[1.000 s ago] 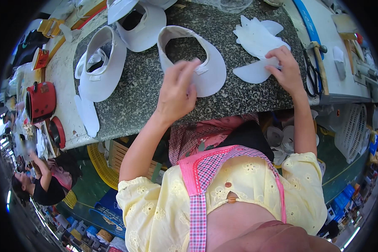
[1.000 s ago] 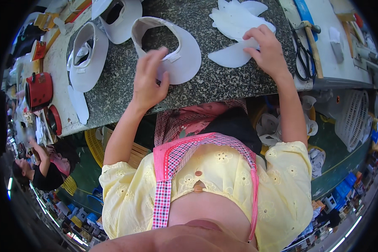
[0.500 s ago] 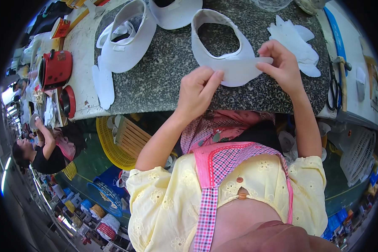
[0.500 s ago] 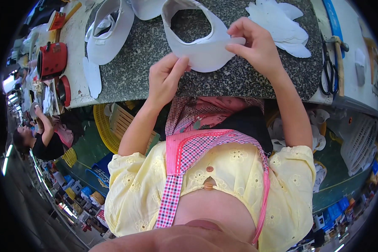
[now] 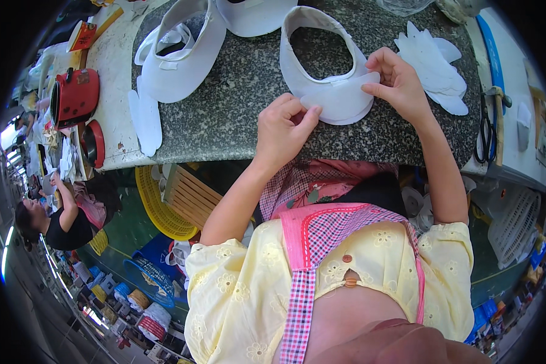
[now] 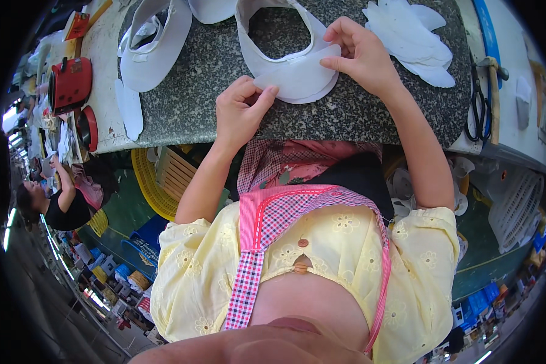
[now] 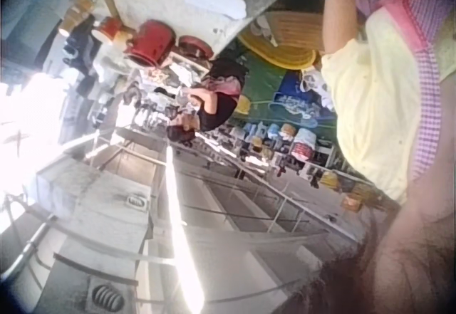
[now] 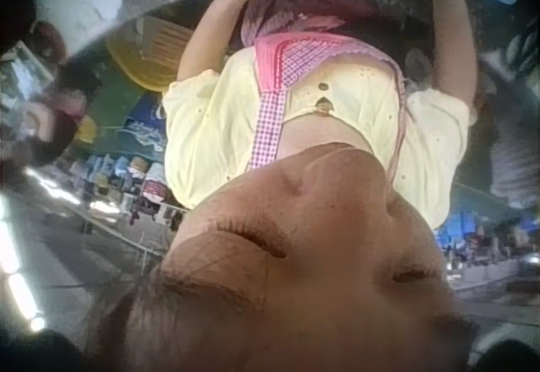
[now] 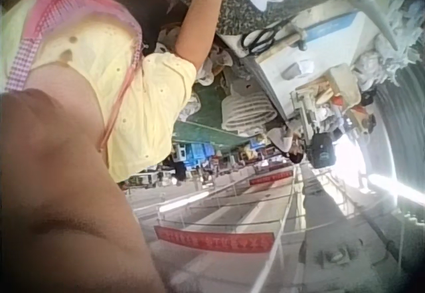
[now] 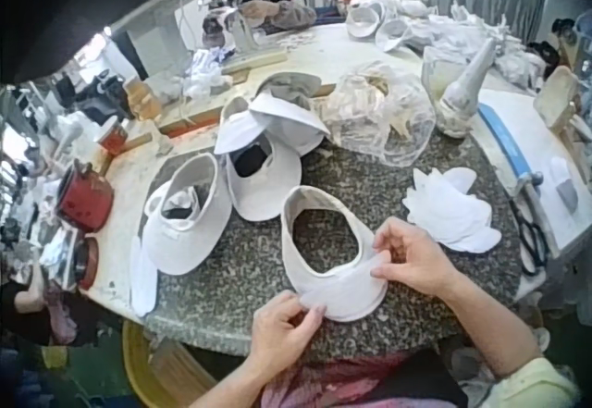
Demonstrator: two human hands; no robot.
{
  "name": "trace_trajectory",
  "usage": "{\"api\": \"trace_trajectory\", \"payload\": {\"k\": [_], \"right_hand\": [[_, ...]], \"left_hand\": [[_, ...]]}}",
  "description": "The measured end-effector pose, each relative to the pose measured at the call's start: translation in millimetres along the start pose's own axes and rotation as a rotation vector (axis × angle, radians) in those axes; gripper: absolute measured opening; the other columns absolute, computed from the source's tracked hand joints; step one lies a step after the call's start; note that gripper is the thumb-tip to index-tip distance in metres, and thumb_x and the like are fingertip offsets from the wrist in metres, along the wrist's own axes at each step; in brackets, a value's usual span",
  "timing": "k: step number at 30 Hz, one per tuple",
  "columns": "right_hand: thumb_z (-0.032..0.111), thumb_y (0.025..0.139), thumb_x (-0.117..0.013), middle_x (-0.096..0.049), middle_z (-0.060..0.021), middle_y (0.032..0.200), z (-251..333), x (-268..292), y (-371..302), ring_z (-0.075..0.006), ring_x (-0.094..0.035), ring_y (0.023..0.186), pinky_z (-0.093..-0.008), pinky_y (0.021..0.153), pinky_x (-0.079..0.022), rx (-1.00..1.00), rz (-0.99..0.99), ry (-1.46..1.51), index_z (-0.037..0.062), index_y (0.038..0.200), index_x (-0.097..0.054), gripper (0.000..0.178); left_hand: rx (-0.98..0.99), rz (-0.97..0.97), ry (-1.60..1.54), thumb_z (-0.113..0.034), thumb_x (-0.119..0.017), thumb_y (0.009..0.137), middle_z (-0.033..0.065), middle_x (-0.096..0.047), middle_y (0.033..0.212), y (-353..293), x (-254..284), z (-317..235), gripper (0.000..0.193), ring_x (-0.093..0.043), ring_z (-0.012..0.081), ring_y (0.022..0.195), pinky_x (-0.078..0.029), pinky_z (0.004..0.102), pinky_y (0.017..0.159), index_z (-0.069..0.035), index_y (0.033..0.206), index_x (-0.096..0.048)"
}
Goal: The person assembles shoe uppers by hand, inserting stiffener and lining pieces into the shoe collars, folding over the edges, and pressing the components together on the work table.
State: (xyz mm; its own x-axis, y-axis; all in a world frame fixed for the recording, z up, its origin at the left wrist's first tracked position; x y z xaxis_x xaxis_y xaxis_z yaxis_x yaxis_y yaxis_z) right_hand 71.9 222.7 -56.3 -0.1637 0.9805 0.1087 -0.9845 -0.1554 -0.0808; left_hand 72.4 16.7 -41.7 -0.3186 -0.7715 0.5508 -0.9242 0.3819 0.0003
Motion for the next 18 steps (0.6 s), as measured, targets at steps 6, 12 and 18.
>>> {"api": "trace_trajectory", "payload": {"k": [6, 12, 18], "right_hand": [[0.007, 0.069, -0.066, -0.052, 0.0, 0.073, -1, 0, 2, -0.0064, -0.05, 0.064, -0.0206, 0.056, -0.041, 0.053, -0.117, -0.213, 0.0051, 0.089, -0.047, 0.027], [0.004, 0.069, -0.066, -0.047, 0.0011, 0.069, 18, -7, 3, -0.0063, -0.046, 0.062, -0.021, 0.056, -0.038, -0.002, -0.087, -0.533, 0.0045, 0.083, -0.043, 0.027], [0.011, 0.068, -0.066, -0.057, -0.0133, 0.074, 25, -15, 14, -0.0332, -0.057, 0.075, -0.0383, 0.063, -0.044, 0.16, 0.025, -0.839, 0.0052, 0.085, -0.043, 0.029]], "left_hand": [[-0.017, 0.03, 0.208, -0.019, -0.063, 0.074, 0.0127, -0.053, 0.063, 11, 1, -4, 0.024, -0.053, 0.0278, 0.056, -0.042, 0.0363, 0.053, 0.002, 0.067, -0.054], [0.014, 0.13, 0.764, -0.037, -0.071, 0.062, 0.0139, -0.058, 0.072, 41, 20, -4, 0.041, -0.058, 0.0269, 0.066, -0.047, 0.0358, 0.058, -0.002, 0.073, -0.052], [-0.805, 0.006, 0.74, -0.04, -0.068, 0.059, 0.0022, -0.056, 0.108, 58, 24, -30, 0.043, -0.038, 0.021, 0.117, -0.025, 0.0426, 0.095, -0.011, 0.089, -0.056]]}}
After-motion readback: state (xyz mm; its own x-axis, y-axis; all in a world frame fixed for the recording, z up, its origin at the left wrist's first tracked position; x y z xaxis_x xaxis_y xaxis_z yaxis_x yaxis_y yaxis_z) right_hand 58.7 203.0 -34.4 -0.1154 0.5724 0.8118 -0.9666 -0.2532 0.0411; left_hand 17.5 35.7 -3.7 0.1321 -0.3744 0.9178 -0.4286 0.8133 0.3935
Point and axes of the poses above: each hand's wrist, its own y-axis towards the middle knuckle, its own x-axis out of the back of the hand, z = x × y, the point moved 5 cm from there along y, towards the middle knuckle
